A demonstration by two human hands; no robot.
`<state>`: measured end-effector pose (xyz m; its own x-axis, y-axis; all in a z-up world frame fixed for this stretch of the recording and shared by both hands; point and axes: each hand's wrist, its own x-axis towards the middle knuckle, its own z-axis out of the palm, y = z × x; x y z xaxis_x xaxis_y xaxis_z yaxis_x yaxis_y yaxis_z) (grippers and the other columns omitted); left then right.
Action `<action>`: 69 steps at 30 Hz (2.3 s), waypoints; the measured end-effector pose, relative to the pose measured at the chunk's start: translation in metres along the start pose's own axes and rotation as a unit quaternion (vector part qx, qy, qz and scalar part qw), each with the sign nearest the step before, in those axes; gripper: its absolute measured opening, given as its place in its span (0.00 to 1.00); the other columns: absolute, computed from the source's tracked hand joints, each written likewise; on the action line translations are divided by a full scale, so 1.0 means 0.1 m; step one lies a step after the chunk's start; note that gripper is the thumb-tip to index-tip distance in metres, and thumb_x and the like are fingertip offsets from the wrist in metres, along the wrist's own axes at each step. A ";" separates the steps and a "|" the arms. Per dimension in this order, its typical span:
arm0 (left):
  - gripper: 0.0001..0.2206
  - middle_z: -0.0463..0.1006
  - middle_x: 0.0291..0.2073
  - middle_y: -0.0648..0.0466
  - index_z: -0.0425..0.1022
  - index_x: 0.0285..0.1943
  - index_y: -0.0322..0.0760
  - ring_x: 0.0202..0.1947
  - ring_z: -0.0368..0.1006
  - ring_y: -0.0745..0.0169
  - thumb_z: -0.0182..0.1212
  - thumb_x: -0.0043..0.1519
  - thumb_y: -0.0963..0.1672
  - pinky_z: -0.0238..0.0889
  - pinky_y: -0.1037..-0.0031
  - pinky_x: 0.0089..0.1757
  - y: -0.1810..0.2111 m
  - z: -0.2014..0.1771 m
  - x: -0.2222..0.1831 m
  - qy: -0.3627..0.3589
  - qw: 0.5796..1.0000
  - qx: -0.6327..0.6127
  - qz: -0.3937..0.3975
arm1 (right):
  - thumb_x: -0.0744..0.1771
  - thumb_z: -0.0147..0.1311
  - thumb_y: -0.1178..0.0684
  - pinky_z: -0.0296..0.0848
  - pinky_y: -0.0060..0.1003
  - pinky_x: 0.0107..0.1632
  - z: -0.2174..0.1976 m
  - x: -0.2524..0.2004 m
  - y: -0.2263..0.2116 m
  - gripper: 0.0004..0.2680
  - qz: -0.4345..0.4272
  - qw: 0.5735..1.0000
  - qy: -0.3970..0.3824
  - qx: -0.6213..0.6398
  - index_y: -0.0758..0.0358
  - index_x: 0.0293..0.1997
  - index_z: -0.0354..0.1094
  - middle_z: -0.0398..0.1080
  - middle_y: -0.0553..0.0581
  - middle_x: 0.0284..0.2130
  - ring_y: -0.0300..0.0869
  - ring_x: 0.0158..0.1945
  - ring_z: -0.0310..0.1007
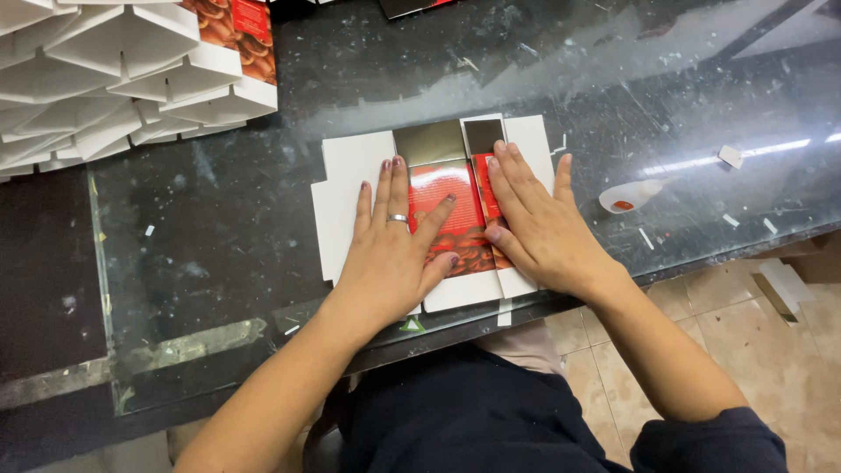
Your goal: The person assembles small rectangular boxes by applying glue to printed inserts and folding the cardboard flaps to form the box shape. Completed boxes are stacked on the left side of the table.
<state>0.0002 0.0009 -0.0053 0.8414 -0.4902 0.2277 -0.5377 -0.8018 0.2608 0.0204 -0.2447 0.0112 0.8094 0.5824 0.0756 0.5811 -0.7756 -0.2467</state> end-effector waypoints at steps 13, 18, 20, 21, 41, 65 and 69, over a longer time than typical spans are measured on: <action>0.29 0.39 0.74 0.20 0.65 0.74 0.50 0.76 0.36 0.23 0.54 0.63 0.57 0.32 0.40 0.69 0.01 0.01 0.00 -0.001 1.000 0.003 -0.004 | 0.72 0.34 0.39 0.25 0.84 0.66 0.09 -0.01 0.00 0.28 0.007 0.999 0.007 -0.049 0.72 0.78 0.38 0.33 0.68 0.78 0.55 0.81 0.32; 0.29 0.40 0.74 0.20 0.64 0.74 0.50 0.77 0.36 0.24 0.52 0.64 0.57 0.32 0.41 0.69 0.02 0.01 0.00 -0.001 1.000 0.017 -0.005 | 0.72 0.33 0.39 0.27 0.85 0.65 0.07 0.00 -0.02 0.28 0.000 0.998 0.004 -0.067 0.72 0.77 0.39 0.34 0.69 0.78 0.56 0.81 0.32; 0.29 0.40 0.74 0.20 0.64 0.74 0.50 0.77 0.37 0.24 0.52 0.64 0.57 0.32 0.41 0.69 0.02 0.01 0.00 0.002 1.000 0.015 -0.005 | 0.72 0.34 0.38 0.28 0.85 0.65 0.07 0.00 -0.01 0.28 0.000 0.998 0.003 -0.071 0.71 0.78 0.39 0.34 0.69 0.78 0.56 0.81 0.32; 0.29 0.40 0.74 0.20 0.65 0.74 0.51 0.77 0.37 0.24 0.52 0.64 0.57 0.33 0.41 0.69 0.02 0.01 0.00 0.004 1.000 0.014 -0.005 | 0.72 0.34 0.38 0.29 0.85 0.65 0.08 0.00 0.00 0.28 0.000 0.997 0.001 -0.074 0.71 0.78 0.39 0.34 0.69 0.78 0.55 0.81 0.32; 0.32 0.34 0.76 0.25 0.48 0.81 0.41 0.78 0.31 0.27 0.46 0.70 0.54 0.29 0.43 0.70 -0.04 -0.04 -0.01 -0.012 0.999 -0.035 -0.035 | 0.72 0.34 0.43 0.24 0.87 0.62 0.07 0.02 -0.03 0.26 0.034 0.998 -0.015 -0.057 0.67 0.79 0.36 0.33 0.64 0.79 0.51 0.81 0.28; 0.32 0.48 0.74 0.22 0.63 0.71 0.23 0.76 0.33 0.19 0.43 0.70 0.55 0.29 0.33 0.66 -0.11 -0.16 0.01 -0.004 0.989 -0.097 -0.113 | 0.72 0.47 0.42 0.50 0.69 0.57 0.06 -0.21 0.24 0.20 0.096 0.984 0.144 0.043 0.60 0.70 0.56 0.54 0.63 0.63 0.58 0.66 0.53; 0.29 0.53 0.72 0.24 0.69 0.63 0.24 0.76 0.34 0.19 0.47 0.69 0.55 0.28 0.30 0.65 -0.07 -0.23 0.03 0.005 0.985 -0.134 -0.108 | 0.69 0.58 0.41 0.69 0.42 0.51 0.05 -0.32 0.14 0.13 0.150 0.975 0.162 0.035 0.56 0.53 0.77 0.65 0.51 0.42 0.46 0.47 0.68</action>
<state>0.0053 0.0130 0.0155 0.9379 -0.3130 0.1494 -0.3425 -0.7673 0.5421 0.0023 -0.2734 0.0002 0.9326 0.2162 0.2891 0.3169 -0.8739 -0.3686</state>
